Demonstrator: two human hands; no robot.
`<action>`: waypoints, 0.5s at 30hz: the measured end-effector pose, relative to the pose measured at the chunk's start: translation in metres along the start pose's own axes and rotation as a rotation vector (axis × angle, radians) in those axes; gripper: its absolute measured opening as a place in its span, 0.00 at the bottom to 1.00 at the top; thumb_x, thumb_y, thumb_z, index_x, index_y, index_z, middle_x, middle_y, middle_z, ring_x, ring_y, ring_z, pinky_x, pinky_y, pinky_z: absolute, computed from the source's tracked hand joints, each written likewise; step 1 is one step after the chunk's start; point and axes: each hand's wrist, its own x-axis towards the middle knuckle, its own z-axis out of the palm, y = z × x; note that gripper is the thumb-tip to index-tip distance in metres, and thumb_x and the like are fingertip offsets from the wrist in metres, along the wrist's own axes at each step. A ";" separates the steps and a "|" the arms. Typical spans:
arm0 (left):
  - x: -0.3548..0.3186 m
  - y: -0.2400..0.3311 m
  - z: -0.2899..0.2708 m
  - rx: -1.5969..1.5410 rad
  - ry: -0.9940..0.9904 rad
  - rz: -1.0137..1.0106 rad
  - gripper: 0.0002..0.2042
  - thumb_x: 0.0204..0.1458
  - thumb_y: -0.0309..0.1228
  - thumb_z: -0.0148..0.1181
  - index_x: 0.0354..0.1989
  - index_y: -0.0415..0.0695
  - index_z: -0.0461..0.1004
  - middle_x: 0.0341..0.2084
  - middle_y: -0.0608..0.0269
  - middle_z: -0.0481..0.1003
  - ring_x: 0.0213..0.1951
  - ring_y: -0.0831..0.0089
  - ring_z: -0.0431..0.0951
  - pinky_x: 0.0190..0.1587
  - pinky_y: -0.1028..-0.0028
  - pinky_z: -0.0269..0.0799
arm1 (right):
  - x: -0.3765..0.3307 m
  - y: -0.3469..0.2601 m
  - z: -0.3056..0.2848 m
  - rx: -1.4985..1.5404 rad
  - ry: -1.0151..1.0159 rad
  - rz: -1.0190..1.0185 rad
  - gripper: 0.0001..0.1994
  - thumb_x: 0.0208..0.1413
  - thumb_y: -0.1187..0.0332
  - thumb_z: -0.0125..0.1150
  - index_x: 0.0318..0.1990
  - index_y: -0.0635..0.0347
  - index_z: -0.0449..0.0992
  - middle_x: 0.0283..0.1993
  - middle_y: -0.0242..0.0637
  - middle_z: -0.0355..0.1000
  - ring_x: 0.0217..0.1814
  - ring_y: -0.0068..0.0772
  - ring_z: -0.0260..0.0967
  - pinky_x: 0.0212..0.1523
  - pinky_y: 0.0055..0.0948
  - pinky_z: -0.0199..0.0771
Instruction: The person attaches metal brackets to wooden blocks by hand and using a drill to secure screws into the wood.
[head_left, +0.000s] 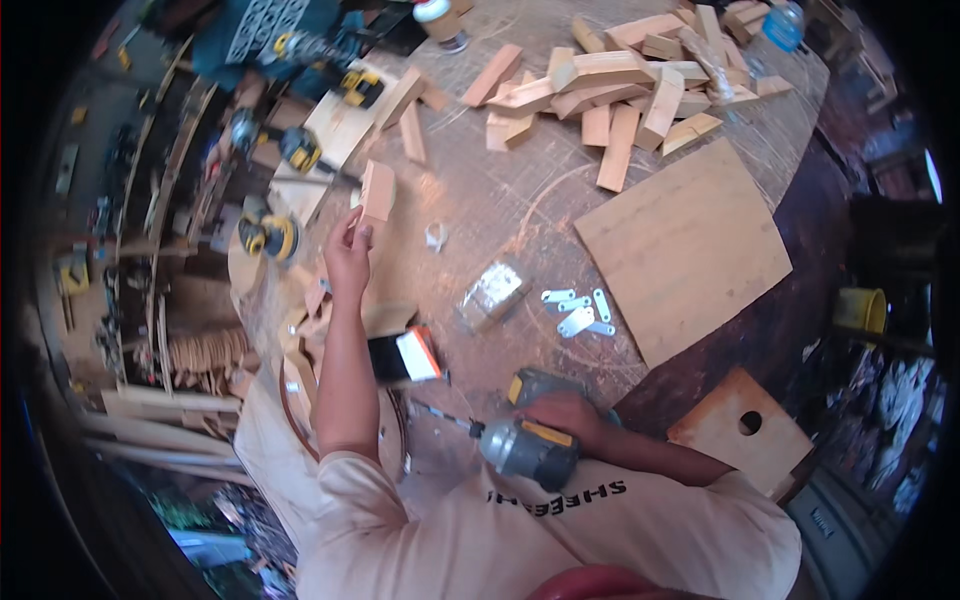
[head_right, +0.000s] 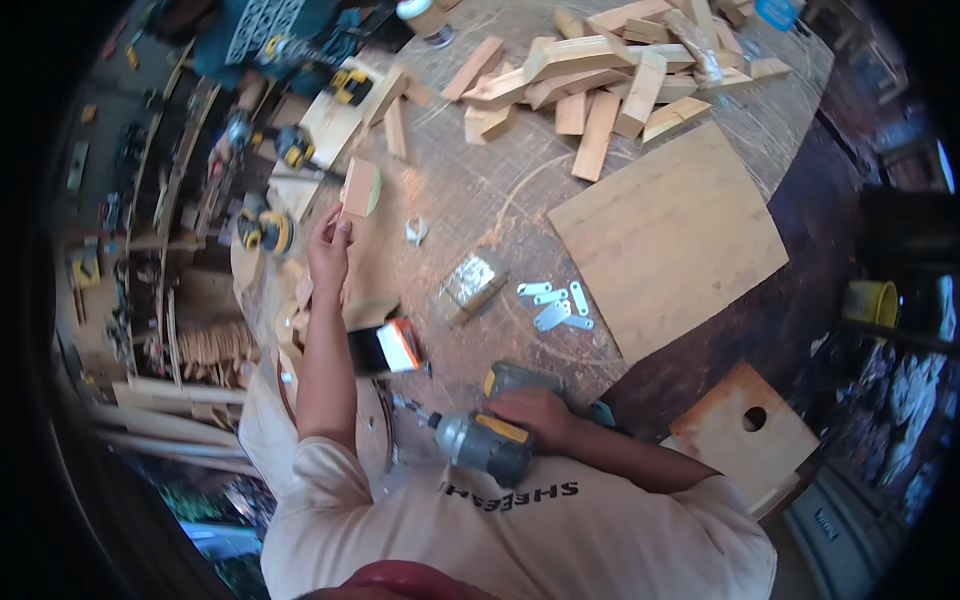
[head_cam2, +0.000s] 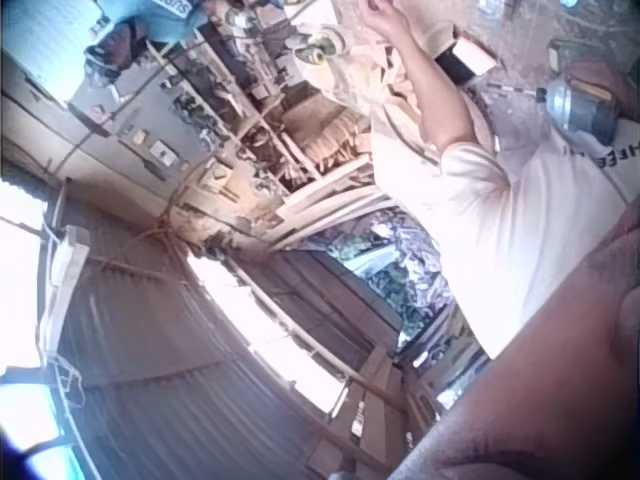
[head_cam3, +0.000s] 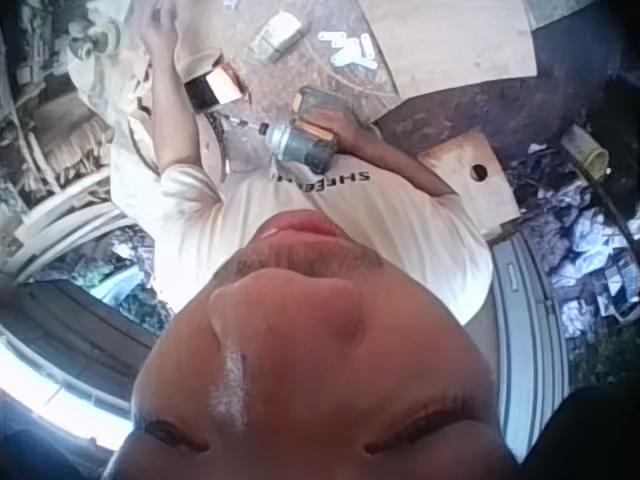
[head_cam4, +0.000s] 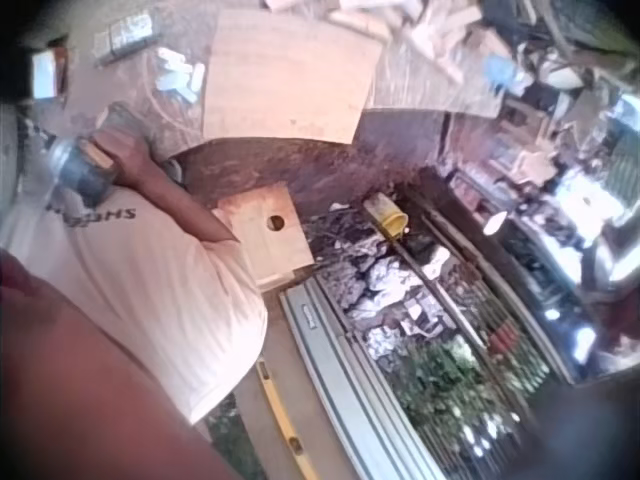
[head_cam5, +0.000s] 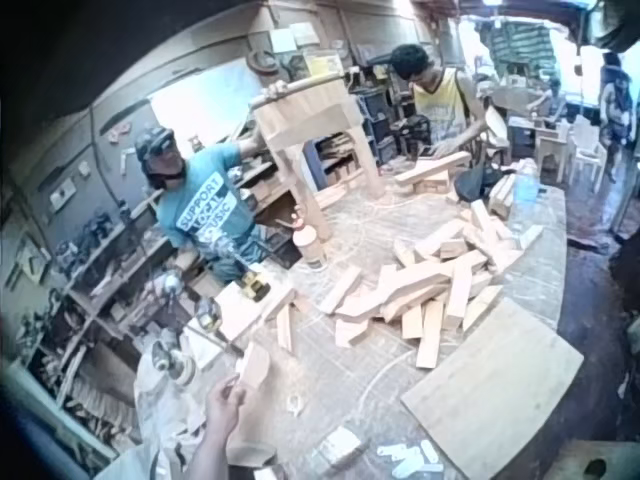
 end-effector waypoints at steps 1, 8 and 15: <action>-0.029 0.002 -0.011 -0.113 0.025 0.008 0.18 0.57 0.24 0.54 0.56 0.38 0.69 0.38 0.58 0.78 0.38 0.83 0.75 0.39 0.82 0.71 | -0.007 0.010 0.008 -0.045 0.093 -0.118 0.20 0.44 0.66 0.63 0.48 0.62 0.75 0.44 0.42 0.75 0.44 0.44 0.75 0.46 0.37 0.75; -0.268 0.023 -0.101 0.027 0.012 -0.083 0.18 0.55 0.24 0.57 0.55 0.40 0.71 0.43 0.59 0.78 0.43 0.77 0.76 0.46 0.77 0.72 | -0.010 0.064 0.026 -0.374 -0.281 0.282 0.18 0.51 0.67 0.62 0.48 0.65 0.73 0.45 0.46 0.74 0.48 0.43 0.74 0.46 0.34 0.75; -0.480 -0.063 -0.107 0.187 -0.001 -0.115 0.16 0.54 0.29 0.59 0.52 0.48 0.74 0.44 0.52 0.77 0.43 0.59 0.80 0.45 0.68 0.74 | -0.010 -0.011 0.019 -0.360 0.191 0.138 0.19 0.49 0.66 0.69 0.49 0.60 0.73 0.46 0.40 0.74 0.48 0.39 0.71 0.49 0.38 0.70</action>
